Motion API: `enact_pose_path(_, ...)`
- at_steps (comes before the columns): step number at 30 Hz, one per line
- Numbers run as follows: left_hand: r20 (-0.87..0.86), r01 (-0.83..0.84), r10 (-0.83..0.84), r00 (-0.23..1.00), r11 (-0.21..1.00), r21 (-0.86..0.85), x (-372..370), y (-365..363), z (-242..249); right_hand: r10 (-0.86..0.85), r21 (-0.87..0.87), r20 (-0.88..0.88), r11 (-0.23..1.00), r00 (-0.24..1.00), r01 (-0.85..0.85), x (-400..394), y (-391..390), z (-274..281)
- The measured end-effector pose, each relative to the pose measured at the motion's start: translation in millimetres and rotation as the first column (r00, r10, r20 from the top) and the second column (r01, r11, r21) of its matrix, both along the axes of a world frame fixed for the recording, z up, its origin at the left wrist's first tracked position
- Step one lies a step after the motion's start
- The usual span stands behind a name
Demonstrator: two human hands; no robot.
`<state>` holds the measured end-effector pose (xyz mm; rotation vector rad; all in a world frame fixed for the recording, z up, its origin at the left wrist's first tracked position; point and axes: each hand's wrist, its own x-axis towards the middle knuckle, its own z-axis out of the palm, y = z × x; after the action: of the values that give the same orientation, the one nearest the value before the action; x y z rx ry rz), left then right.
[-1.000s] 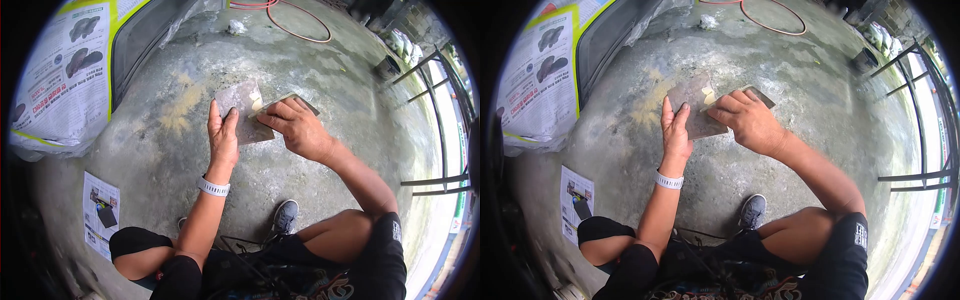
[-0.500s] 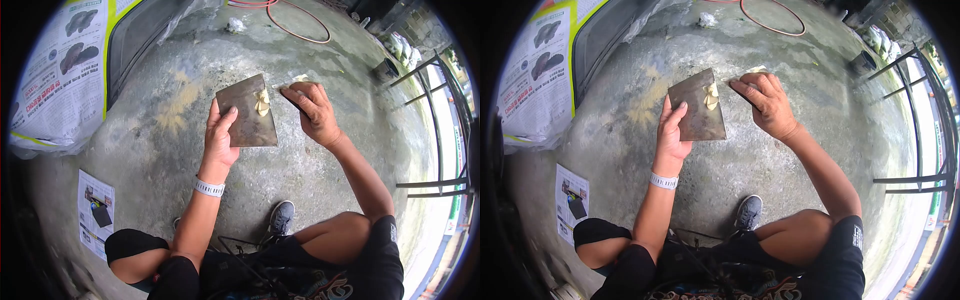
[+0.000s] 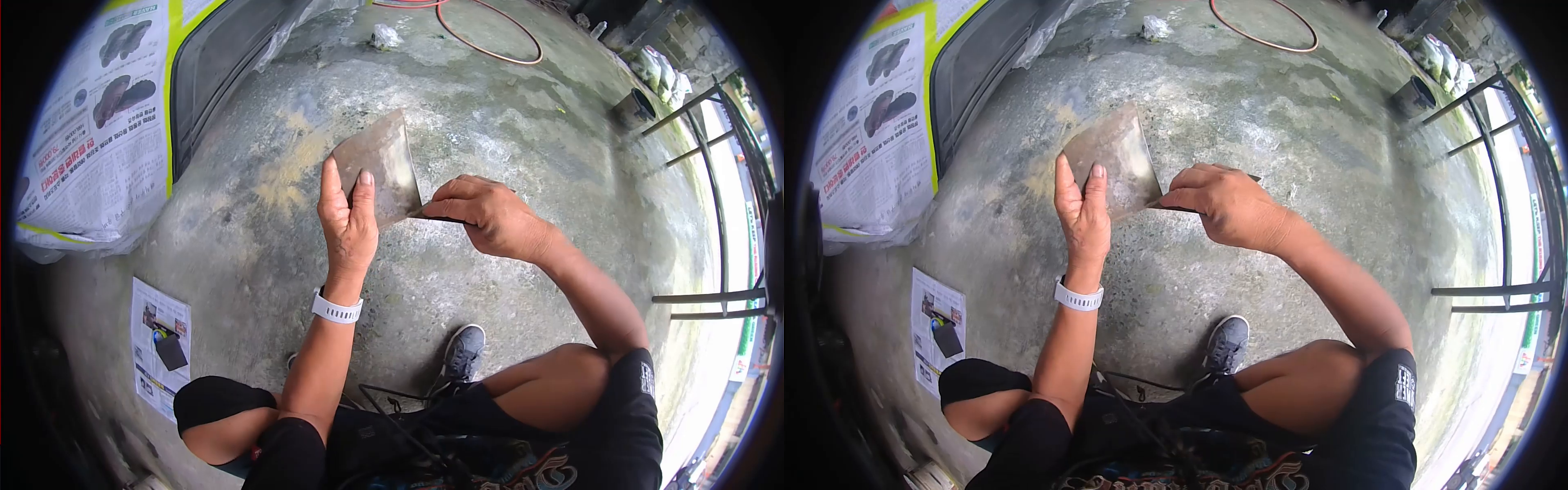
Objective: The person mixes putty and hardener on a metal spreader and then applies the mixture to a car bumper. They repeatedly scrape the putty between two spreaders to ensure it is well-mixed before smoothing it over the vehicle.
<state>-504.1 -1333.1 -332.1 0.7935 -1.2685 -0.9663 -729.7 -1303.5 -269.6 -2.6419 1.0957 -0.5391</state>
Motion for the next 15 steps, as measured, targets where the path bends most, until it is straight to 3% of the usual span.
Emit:
enact_pose_path(2, -0.041, -0.014, 0.014, 0.999, 1.000, -0.009, -0.2, -7.1, 4.3, -0.075, 0.036, 0.166, 0.997, 0.983, 0.070, 0.9, 1.0, 11.7)
enact_pose_path(4, -0.357, -0.056, 0.137, 0.924, 0.972, 0.227, -8.9, -8.6, 8.5, -0.070, 0.010, 0.221, 0.998, 0.973, 0.069, 6.3, -0.6, 20.9)
enact_pose_path(6, -0.648, 0.414, -0.159, 0.745, 0.872, 0.262, -4.8, -5.1, 8.8, 0.057, -0.315, 0.307, 0.948, 0.950, 0.044, 11.3, -6.2, 20.7)
enact_pose_path(8, -0.802, 0.596, -0.230, 0.551, 0.781, 0.186, -15.6, 0.2, 5.5, 0.089, -0.410, 0.157, 0.912, 0.983, -0.017, 7.3, -7.0, 6.9)
enact_pose_path(12, -0.850, 0.660, -0.205, 0.484, 0.724, 0.201, -12.9, 8.3, 6.1, 0.078, -0.479, 0.225, 0.877, 0.971, 0.040, -1.2, -13.0, -28.3)
enact_pose_path(15, -0.813, 0.631, -0.208, 0.543, 0.740, 0.233, -13.6, 9.6, 4.1, 0.019, -0.486, 0.245, 0.868, 0.969, 0.106, -10.5, -16.0, -29.4)
